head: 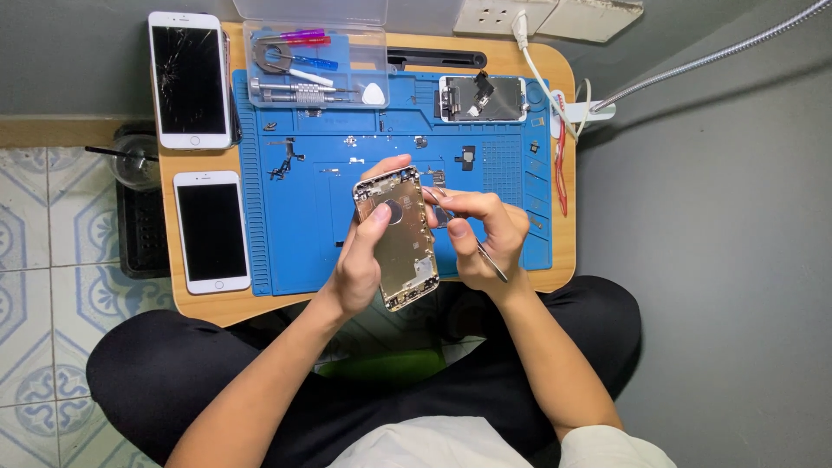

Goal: The person sits cross-legged on the floor and uses tweezers to remove small components from the back of a disassembled smartphone. They carefully lift and place parts onto a blue work mat while handling the phone chassis.

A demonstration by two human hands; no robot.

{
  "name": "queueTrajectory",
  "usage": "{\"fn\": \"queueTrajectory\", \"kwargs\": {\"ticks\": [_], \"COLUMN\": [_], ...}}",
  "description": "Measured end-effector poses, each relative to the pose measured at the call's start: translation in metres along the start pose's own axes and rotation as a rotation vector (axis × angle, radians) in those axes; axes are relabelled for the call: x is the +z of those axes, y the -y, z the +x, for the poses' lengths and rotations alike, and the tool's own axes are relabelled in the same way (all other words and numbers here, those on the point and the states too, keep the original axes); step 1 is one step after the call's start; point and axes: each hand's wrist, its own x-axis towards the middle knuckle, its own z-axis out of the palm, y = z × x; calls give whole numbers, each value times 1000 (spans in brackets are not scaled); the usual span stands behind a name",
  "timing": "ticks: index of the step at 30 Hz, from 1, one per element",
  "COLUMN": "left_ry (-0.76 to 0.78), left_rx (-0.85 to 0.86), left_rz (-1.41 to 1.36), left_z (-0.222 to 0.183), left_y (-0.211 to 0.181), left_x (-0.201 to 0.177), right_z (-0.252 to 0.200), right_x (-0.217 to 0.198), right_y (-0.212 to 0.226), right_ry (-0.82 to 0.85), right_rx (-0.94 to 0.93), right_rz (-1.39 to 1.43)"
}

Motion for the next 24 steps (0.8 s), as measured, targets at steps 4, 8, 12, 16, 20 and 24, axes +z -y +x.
{"fn": "queueTrajectory", "kwargs": {"ticks": [4, 8, 12, 16, 20, 24], "left_ry": [-2, 14, -6, -13, -11, -30], "left_rx": [20, -20, -12, 3, 7, 23], "left_rz": [-3, -15, -36, -8, -2, 15], "left_z": [0, 1, -1, 0, 1, 0], "left_y": [0, -4, 1, 1, 2, 4], "left_x": [-4, -3, -3, -3, -2, -1], "right_z": [-3, -4, -3, -4, -2, 1], "right_x": [-1, -1, -1, 0, 0, 0], "right_y": [-4, -3, -1, -2, -2, 1], "right_ry": [5, 6, 7, -1, 9, 12], "right_rx": [-13, -22, -26, -25, -33, -35], "right_rz": [17, 52, 60, 68, 32, 34]}}
